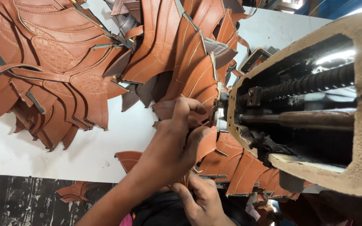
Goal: Stitch together leather components of shoe uppers using an industrial sewing machine.
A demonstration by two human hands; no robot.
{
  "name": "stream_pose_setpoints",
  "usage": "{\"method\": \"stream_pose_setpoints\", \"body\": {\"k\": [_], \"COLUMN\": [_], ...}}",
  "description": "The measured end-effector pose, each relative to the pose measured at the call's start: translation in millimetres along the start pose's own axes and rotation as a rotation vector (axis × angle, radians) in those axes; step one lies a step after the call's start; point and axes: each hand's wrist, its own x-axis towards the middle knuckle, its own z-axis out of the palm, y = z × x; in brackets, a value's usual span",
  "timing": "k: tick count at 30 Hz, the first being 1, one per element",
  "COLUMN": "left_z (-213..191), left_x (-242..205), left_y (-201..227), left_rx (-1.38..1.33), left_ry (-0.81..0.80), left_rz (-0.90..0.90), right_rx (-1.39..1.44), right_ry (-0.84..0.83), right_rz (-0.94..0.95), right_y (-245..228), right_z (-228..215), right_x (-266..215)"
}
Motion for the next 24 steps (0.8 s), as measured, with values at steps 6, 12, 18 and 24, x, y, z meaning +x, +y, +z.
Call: {"method": "stream_pose_setpoints", "body": {"k": [6,12,18,24], "left_z": [-2,-6,-7,-5], "left_x": [10,31,44,35], "left_y": [-8,4,-6,0], "left_rx": [-0.052,-0.075,0.108,0.256], "left_ry": [-0.055,-0.074,-0.046,0.077], "left_rz": [0.065,-0.043,0.199,-0.066], "right_rx": [-0.114,-0.069,-0.074,-0.493], "right_ry": [0.069,0.085,0.111,-0.045], "right_rz": [0.044,0.074,-0.013,-0.022], "right_y": [17,6,4,-38], "right_z": [1,-4,-4,-37], "right_x": [7,27,47,35]}}
